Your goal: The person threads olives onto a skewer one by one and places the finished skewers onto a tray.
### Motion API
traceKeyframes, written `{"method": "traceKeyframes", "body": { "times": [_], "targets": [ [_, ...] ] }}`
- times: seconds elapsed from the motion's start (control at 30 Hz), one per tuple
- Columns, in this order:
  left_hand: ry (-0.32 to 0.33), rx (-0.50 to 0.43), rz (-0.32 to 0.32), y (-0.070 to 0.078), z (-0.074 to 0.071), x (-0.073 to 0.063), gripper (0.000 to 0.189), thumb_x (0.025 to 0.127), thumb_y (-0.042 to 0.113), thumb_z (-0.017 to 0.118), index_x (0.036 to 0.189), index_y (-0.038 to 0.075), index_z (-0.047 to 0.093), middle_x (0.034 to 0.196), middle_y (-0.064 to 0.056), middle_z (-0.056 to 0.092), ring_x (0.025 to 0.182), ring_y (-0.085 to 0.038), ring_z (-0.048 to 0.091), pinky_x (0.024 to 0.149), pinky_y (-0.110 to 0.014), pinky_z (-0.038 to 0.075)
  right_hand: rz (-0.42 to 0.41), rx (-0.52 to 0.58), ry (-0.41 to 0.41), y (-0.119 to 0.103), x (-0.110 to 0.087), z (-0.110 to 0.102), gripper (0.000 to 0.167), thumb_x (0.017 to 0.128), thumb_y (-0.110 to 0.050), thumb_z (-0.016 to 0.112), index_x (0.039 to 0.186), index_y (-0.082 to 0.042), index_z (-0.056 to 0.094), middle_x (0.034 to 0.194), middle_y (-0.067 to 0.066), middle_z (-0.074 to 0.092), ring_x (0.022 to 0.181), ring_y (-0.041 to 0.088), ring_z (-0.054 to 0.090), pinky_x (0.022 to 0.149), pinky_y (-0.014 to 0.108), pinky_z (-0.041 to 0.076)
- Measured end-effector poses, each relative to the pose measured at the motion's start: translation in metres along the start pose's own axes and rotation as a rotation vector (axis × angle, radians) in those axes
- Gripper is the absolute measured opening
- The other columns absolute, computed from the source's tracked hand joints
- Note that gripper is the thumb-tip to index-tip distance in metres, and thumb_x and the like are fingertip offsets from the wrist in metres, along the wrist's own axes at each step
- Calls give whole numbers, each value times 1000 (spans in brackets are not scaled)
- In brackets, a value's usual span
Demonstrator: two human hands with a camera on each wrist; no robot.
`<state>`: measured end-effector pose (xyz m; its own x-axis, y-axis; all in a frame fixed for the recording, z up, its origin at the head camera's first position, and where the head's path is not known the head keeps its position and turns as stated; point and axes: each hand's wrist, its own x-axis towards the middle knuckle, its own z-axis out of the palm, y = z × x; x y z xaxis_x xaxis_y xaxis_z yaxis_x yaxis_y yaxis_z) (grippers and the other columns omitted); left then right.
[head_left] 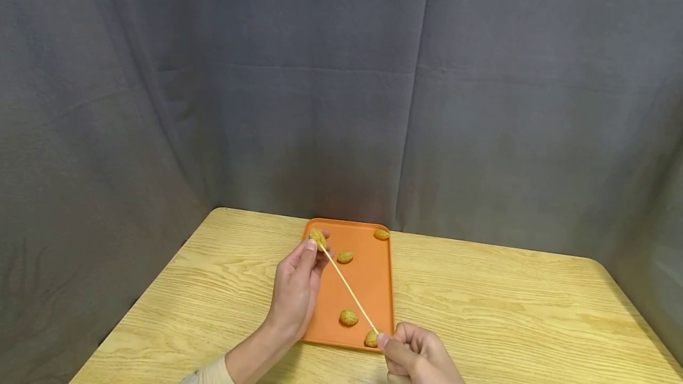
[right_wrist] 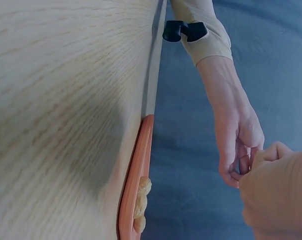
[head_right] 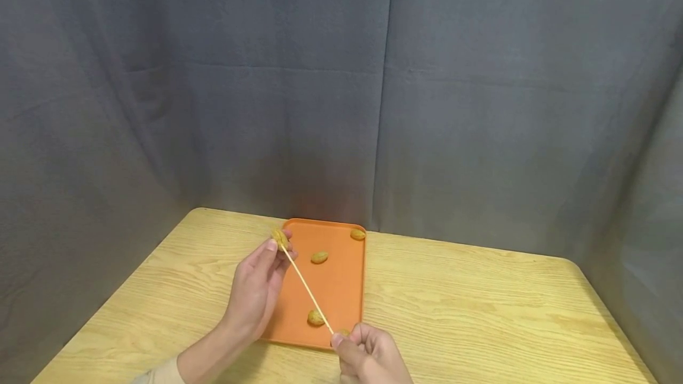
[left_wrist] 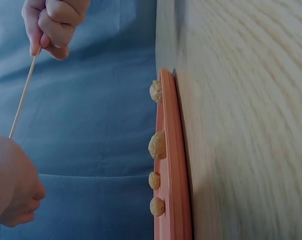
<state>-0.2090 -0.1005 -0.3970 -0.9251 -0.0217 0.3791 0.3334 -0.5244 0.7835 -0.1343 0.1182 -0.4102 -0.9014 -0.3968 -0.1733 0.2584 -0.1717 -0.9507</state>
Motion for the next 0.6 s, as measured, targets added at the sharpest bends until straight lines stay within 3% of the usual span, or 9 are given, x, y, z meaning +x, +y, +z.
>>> {"method": "traceKeyframes", "body": {
  "times": [0.37, 0.6],
  "targets": [
    [13, -29, -10, -1, 2, -4, 40, 111, 23, 47, 126, -13, 55, 137, -18, 45, 109, -22, 55, 108, -35, 41, -11, -11, -31, 4, 3, 2, 27, 99, -15, 66, 78, -7, 50, 58, -5, 35, 45, 5, 25, 41, 18, 24],
    [19, -59, -27, 0, 5, -5, 36, 111, 23, 48, 125, -9, 55, 126, -16, 47, 101, -21, 57, 104, -34, 45, -3, 2, -48, 6, 4, 3, 26, 99, -14, 66, 79, -7, 51, 60, -5, 36, 46, 5, 26, 42, 18, 24]
  ]
}}
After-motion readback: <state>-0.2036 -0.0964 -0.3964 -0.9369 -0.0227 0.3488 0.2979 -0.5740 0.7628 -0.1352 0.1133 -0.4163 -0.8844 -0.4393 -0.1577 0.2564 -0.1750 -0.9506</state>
